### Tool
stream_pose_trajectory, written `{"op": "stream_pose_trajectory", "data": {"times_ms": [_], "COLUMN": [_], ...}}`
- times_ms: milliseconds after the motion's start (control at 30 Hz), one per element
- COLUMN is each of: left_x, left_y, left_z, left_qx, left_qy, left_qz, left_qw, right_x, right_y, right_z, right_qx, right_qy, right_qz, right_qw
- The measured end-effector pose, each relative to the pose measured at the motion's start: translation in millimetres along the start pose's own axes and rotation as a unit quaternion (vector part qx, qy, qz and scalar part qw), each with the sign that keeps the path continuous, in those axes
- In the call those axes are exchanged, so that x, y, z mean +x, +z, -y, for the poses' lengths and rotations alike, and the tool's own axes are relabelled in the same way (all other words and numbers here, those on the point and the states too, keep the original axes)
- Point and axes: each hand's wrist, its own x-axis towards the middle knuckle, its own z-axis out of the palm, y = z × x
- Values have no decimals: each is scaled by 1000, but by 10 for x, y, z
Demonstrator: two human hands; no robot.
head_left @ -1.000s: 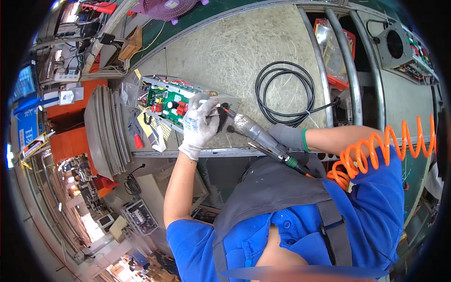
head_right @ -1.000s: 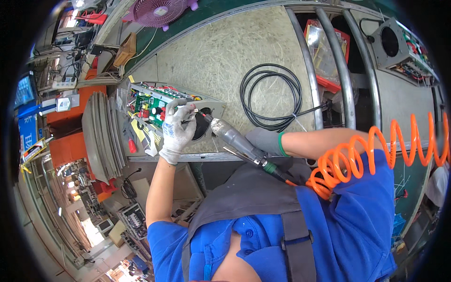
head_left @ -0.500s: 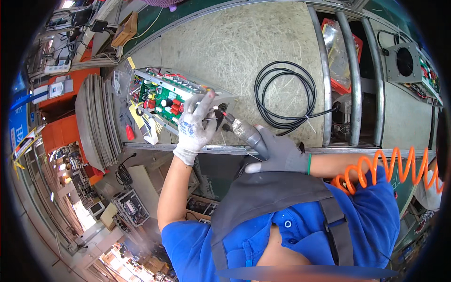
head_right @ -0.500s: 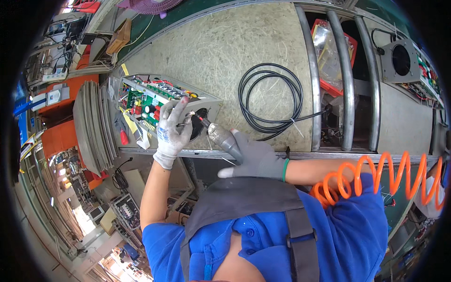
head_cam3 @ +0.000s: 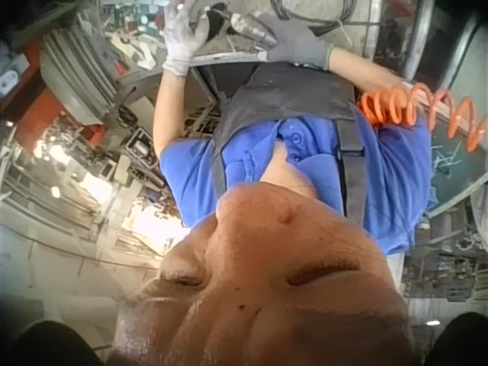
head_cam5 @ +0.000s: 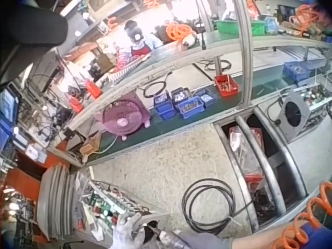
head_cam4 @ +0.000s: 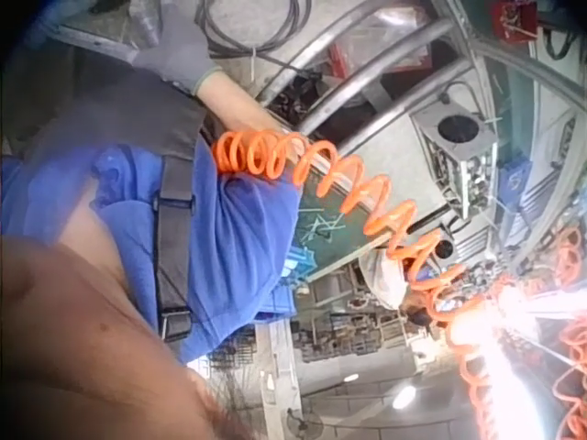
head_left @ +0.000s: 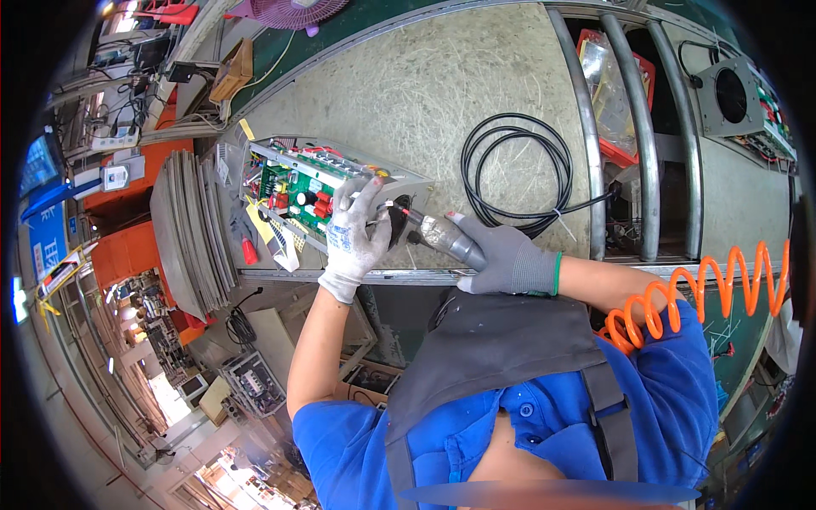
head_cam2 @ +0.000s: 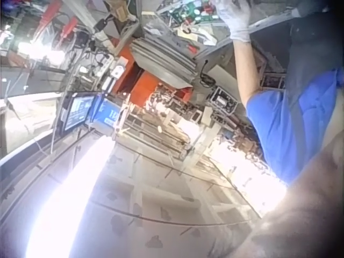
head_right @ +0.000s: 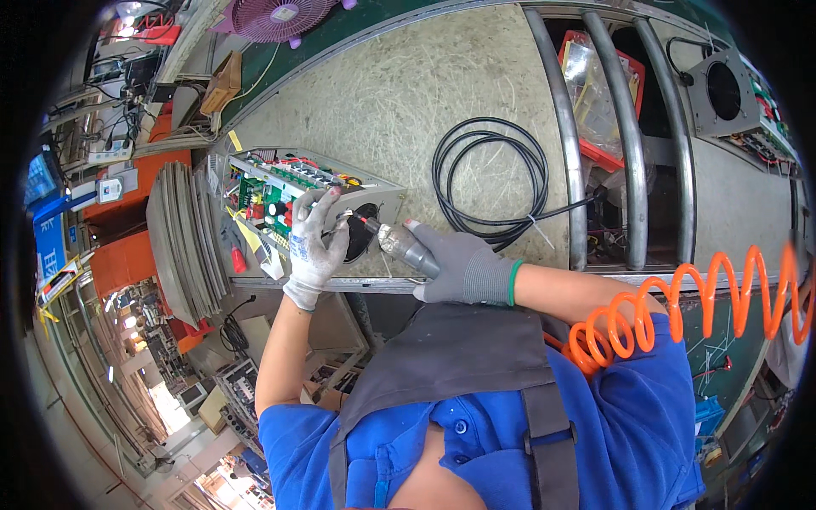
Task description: Assemble internal components of an electronic inverter or power supply unit on a factory production line.
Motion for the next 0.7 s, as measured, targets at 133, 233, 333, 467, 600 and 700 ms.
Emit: {"op": "stream_pose_trajectory", "data": {"times_ms": [133,233,333,467,600,700], "left_x": [23,41,47,48,87,144], "left_y": [-10,-22,-14,24,61,55], "left_z": [-43,-62,-54,-58,-131,-219], "left_qx": [9,10,31,38,75,73], "left_qy": [3,-2,15,-31,-45,-70], "left_qz": [-1,-3,-13,-3,-18,-8], "left_qw": [1000,1000,999,999,996,995], "right_x": [17,15,-39,-280,-518,-627], "right_y": [-7,-85,-136,-52,34,-319], "right_z": [-5,29,1,-338,-753,-781], "right_qx": [-7,-40,-87,-29,233,309], "right_qy": [0,-10,-7,18,114,73], "right_qz": [4,6,12,12,-79,-211], "right_qw": [1000,999,996,999,962,925]}}
